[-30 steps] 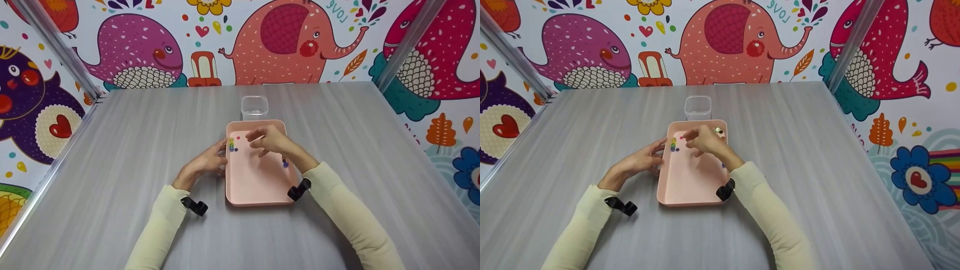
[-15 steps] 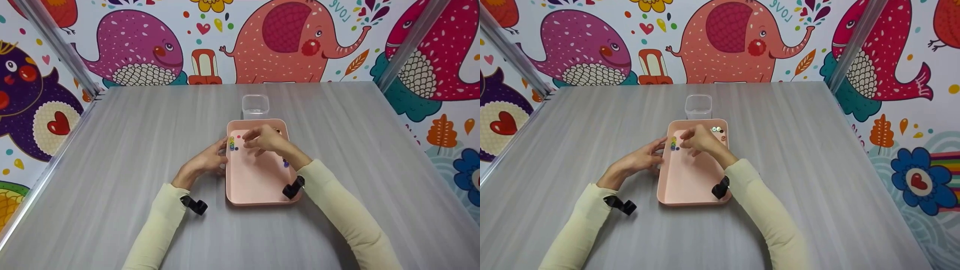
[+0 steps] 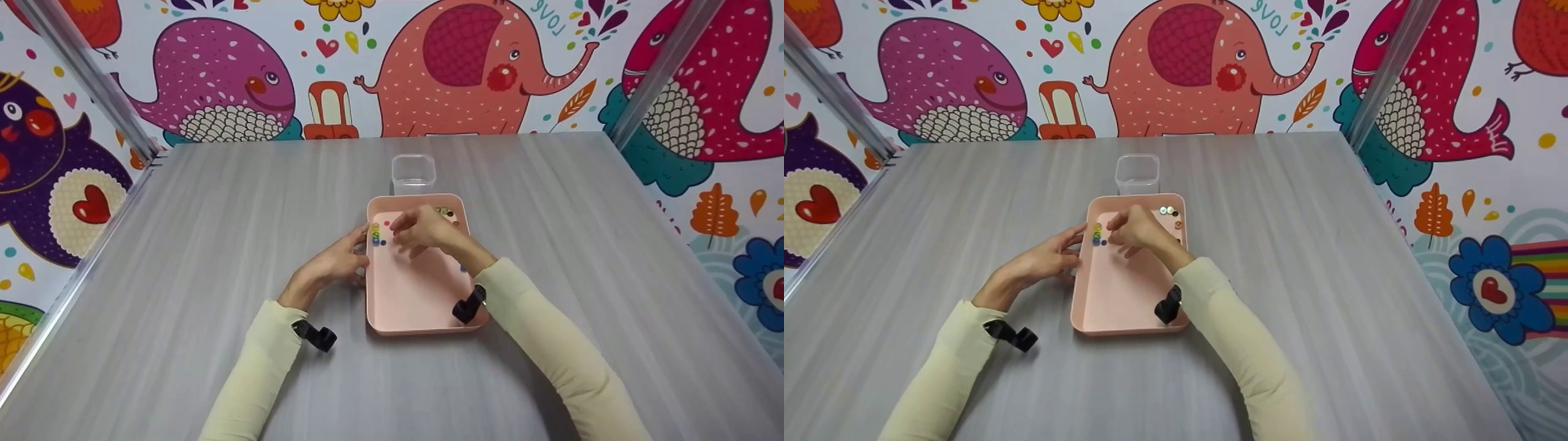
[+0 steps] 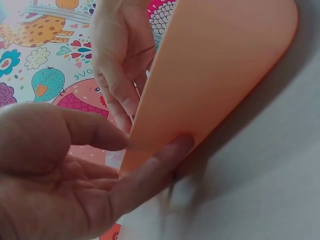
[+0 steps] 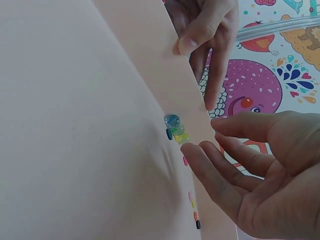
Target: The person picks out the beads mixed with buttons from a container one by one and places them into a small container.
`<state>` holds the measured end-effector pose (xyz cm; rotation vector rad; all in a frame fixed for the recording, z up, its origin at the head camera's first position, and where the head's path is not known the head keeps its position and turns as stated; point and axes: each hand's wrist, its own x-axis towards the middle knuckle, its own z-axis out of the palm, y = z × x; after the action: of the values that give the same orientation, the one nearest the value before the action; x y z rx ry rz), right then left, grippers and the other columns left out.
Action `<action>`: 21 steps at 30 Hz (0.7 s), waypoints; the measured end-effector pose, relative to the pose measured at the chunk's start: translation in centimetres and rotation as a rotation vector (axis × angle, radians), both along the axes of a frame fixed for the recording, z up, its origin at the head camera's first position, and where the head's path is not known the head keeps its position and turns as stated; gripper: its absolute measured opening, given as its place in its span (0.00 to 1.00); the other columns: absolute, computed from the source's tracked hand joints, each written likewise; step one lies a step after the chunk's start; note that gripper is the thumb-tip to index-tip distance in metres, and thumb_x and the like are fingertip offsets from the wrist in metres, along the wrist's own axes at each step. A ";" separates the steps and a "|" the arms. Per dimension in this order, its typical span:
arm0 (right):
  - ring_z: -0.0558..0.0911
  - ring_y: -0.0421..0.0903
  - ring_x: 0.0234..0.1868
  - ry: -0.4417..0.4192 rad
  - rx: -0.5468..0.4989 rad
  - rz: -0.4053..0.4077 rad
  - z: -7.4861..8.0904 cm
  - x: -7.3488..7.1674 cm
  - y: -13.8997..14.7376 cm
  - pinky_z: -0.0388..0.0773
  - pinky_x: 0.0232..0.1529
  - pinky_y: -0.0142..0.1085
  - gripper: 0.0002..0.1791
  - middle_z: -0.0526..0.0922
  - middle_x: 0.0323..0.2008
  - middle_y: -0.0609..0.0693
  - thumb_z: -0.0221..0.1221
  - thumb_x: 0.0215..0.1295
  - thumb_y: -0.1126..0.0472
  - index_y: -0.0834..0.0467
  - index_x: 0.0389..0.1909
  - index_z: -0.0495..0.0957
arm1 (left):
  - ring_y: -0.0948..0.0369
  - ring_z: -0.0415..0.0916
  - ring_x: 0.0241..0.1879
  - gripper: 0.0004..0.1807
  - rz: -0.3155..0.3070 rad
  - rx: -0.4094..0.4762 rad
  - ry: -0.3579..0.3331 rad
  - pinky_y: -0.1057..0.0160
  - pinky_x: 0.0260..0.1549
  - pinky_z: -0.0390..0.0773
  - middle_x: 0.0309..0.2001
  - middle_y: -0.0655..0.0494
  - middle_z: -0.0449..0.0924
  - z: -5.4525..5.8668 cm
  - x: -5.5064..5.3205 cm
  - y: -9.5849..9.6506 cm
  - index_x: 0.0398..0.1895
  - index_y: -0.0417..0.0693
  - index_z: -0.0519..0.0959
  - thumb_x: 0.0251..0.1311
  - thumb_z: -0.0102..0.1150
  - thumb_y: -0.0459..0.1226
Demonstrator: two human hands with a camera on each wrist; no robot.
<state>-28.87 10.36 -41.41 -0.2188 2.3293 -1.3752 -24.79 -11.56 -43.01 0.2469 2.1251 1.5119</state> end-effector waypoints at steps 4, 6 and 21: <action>0.93 0.52 0.39 -0.011 -0.002 0.001 -0.2 -0.2 -0.2 0.92 0.34 0.35 0.16 0.90 0.49 0.61 0.65 0.75 0.72 0.68 0.61 0.85 | 0.43 0.79 0.62 0.48 0.005 0.006 -0.008 0.58 0.39 0.93 0.87 0.33 0.50 0.0 0.0 0.0 0.91 0.40 0.41 0.69 0.46 0.20; 0.93 0.50 0.38 -0.017 0.001 0.000 -0.3 -0.2 -0.3 0.92 0.33 0.35 0.15 0.91 0.48 0.61 0.65 0.75 0.72 0.68 0.60 0.85 | 0.43 0.79 0.63 0.49 0.009 0.013 -0.014 0.59 0.38 0.92 0.87 0.34 0.50 0.0 0.0 0.0 0.91 0.40 0.41 0.69 0.46 0.20; 0.90 0.45 0.30 -0.095 -0.021 -0.031 -1.3 -0.9 -1.1 0.91 0.29 0.36 0.13 0.93 0.38 0.61 0.67 0.73 0.71 0.68 0.56 0.86 | 0.41 0.77 0.67 0.49 0.010 0.059 -0.037 0.58 0.39 0.92 0.87 0.34 0.49 0.0 0.2 0.1 0.91 0.39 0.39 0.69 0.43 0.19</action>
<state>-29.73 9.29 -42.69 -0.1220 2.2504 -1.3947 -24.63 -11.45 -42.98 0.2273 2.0582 1.5745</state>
